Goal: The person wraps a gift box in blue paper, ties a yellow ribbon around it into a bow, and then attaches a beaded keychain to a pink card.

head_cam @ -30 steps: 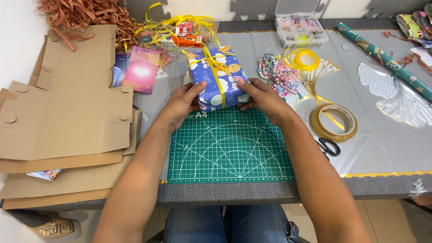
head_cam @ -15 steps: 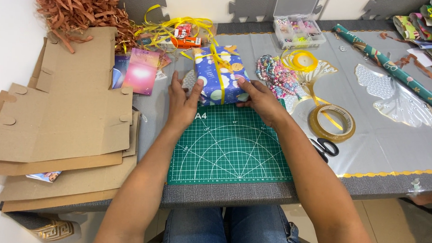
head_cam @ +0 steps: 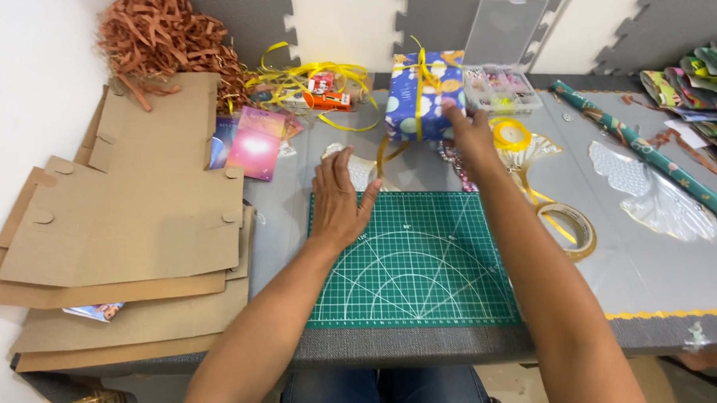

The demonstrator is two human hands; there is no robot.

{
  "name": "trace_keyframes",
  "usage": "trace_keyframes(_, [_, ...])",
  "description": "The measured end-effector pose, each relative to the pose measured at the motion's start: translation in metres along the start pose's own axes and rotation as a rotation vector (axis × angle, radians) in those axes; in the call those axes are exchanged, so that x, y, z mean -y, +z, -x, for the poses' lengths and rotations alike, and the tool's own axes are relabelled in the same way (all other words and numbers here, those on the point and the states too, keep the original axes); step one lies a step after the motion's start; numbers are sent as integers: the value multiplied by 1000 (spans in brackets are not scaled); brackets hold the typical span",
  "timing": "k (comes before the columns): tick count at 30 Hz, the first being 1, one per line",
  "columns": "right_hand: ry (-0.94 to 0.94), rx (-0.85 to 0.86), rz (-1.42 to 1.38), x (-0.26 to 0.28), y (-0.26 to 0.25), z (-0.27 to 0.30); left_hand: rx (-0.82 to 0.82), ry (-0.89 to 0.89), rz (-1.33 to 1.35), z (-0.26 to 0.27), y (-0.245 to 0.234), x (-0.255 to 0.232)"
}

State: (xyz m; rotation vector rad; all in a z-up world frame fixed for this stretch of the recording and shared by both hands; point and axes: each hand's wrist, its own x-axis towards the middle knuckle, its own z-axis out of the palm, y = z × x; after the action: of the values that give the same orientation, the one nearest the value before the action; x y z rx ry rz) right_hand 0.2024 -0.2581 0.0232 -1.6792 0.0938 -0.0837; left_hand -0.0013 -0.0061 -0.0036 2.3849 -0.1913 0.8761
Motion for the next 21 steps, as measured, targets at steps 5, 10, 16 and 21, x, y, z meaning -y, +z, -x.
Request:
trace_keyframes(5, [-95,-67,112,-1,0,-70,35,0,-38,-2,4,6])
trace_keyframes(10, [-30,-78,92,-8,-2,-97,58,-59,-36,-5,4,6])
trace_keyframes(16, [330,-102,159,41,7,-64,20,-55,-27,-3,14,12])
trace_keyframes(21, [236,-149,218,19,3,-61,37,-57,-36,-3,15,14])
